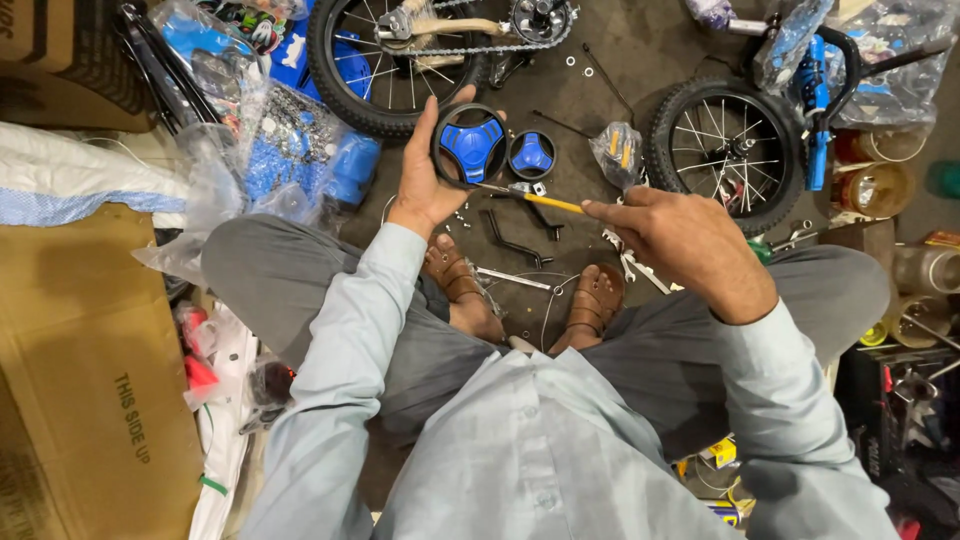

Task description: The recorder is assembling small bicycle components, specifically focusing on a plastic wheel or pulley-like part, while sitting among various bike frames and tools.

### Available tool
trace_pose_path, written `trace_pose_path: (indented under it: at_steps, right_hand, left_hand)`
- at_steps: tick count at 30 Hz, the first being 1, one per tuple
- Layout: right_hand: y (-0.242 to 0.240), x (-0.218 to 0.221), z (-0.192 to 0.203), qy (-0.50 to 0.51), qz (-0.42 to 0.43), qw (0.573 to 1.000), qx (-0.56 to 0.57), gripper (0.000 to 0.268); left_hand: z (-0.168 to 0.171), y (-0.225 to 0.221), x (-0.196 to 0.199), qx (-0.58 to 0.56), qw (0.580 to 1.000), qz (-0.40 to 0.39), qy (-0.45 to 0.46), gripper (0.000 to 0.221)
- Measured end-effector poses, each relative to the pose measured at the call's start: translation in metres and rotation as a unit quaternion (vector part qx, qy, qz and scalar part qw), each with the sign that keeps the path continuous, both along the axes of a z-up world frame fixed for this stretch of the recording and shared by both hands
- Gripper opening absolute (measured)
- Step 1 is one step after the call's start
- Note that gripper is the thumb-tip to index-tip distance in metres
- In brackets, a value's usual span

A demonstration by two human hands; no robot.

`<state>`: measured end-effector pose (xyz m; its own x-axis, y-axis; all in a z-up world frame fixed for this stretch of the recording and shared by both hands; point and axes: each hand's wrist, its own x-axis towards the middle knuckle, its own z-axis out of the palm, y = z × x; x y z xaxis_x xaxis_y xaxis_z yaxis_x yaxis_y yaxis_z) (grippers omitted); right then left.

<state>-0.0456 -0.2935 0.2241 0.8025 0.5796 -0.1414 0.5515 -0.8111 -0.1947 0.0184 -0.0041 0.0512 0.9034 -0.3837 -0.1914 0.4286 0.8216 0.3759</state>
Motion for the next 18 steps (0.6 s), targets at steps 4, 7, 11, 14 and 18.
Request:
trace_pose_path:
  at_steps: [4, 7, 11, 14, 18]
  right_hand:
    - [0.007, 0.008, 0.010, -0.001, 0.017, 0.999, -0.034, 0.042]
    - [0.018, 0.004, 0.021, -0.027, 0.044, 0.996, -0.073, 0.043]
    - [0.034, -0.022, 0.000, -0.089, 0.018, 0.994, -0.065, 0.049]
    - [0.050, -0.054, -0.038, -0.097, -0.044, 0.994, -0.024, 0.057]
    - [0.073, -0.083, -0.078, -0.081, -0.142, 0.986, 0.041, 0.061]
  left_hand:
    - [-0.016, -0.004, 0.001, 0.023, 1.000, 0.009, 0.009, 0.057]
    - [-0.022, -0.009, -0.002, 0.018, 0.999, -0.021, 0.035, 0.054]
    - [-0.011, -0.006, 0.004, 0.045, 0.996, 0.036, 0.061, 0.050]
    - [-0.019, 0.004, 0.008, 0.044, 0.986, 0.099, 0.128, 0.057]
    - [-0.016, 0.007, 0.006, -0.012, 0.983, 0.138, 0.123, 0.066]
